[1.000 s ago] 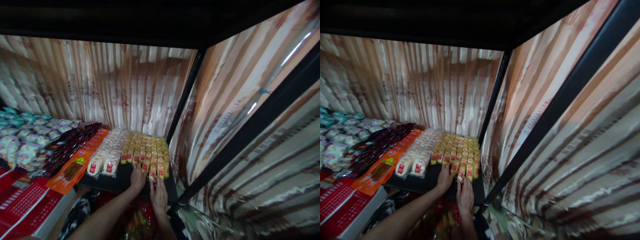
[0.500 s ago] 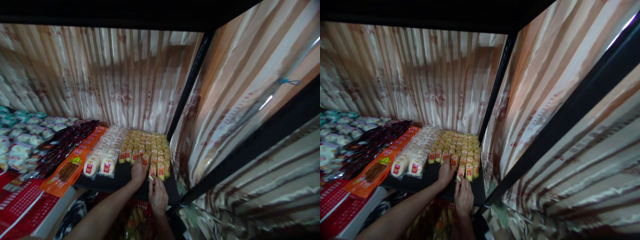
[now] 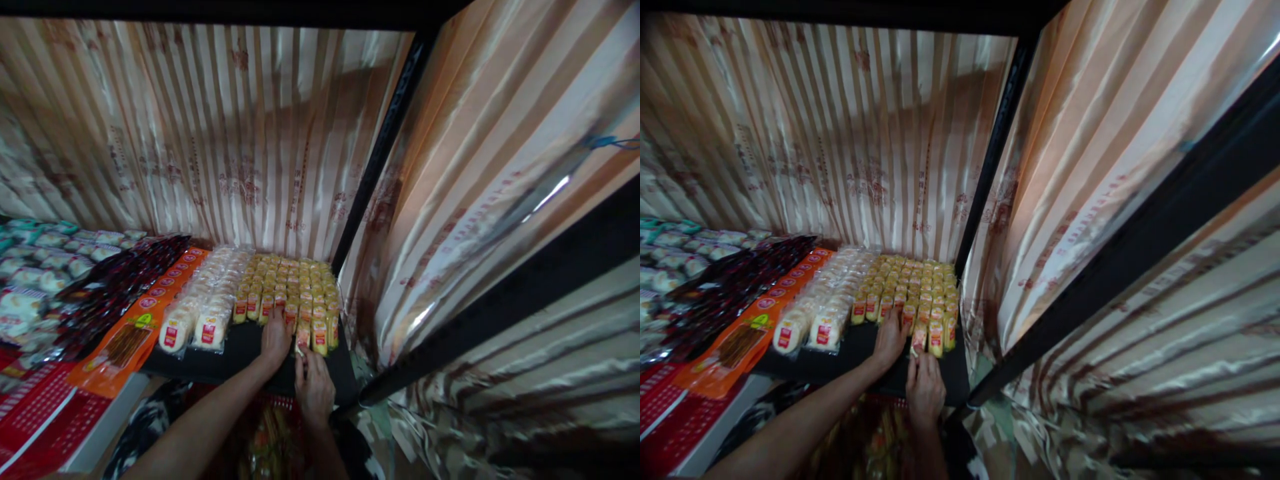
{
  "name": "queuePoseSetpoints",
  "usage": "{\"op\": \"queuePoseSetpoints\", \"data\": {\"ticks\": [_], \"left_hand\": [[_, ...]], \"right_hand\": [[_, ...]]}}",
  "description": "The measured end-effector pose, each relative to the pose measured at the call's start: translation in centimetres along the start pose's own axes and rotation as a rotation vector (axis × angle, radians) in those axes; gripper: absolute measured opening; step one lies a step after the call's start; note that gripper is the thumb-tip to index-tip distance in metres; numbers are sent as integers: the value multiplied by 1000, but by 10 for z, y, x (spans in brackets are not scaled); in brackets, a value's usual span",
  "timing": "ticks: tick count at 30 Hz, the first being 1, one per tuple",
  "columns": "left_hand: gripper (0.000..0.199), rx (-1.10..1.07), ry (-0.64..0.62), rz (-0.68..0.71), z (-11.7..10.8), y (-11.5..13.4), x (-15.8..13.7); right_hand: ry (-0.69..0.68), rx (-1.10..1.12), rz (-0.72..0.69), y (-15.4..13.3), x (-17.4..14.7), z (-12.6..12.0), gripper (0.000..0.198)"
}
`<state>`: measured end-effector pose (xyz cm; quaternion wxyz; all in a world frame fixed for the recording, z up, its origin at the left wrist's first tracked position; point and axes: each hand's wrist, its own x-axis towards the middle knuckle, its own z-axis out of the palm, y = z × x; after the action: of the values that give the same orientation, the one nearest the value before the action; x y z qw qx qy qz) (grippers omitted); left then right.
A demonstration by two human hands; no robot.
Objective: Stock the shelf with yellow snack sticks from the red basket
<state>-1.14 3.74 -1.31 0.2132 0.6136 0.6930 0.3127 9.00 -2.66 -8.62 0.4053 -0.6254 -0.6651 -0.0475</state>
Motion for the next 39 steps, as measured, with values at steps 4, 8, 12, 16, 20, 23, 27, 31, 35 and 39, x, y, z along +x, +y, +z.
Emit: {"op": "queuePoseSetpoints", "data": {"ticks": [4,8,12,16,20,23,27,31,35,39], "left_hand": [[24,-9,-8,-38,3,-2,2],[23,-10,18,-43,1,-4,-1],[18,13,27,-2,-3,-1,-11],[12,62,-37,38,-4,3,-26],[15,79,-83,15,-3,2,-39],[18,83,-126,-7,-1,1,-44],[19,37,-171,-14,2,5,-44],[13,-22,-167,-50,6,6,-43],[15,-99,-105,-58,11,4,-44],[13,-225,-47,-64,17,1,-37]], "right_hand": [[2,-10,-14,-1,1,-2,33],[12,-5,-34,-1,2,-4,33],[0,22,-3,-2,3,-5,36],[40,69,65,-7,5,-7,38],[83,78,105,-11,7,-11,39],[90,85,111,-12,8,-12,37],[86,97,114,-11,7,-11,37],[101,157,85,-9,6,-8,36],[104,157,102,-9,6,-8,36],[145,166,172,-12,6,-8,35]]}}
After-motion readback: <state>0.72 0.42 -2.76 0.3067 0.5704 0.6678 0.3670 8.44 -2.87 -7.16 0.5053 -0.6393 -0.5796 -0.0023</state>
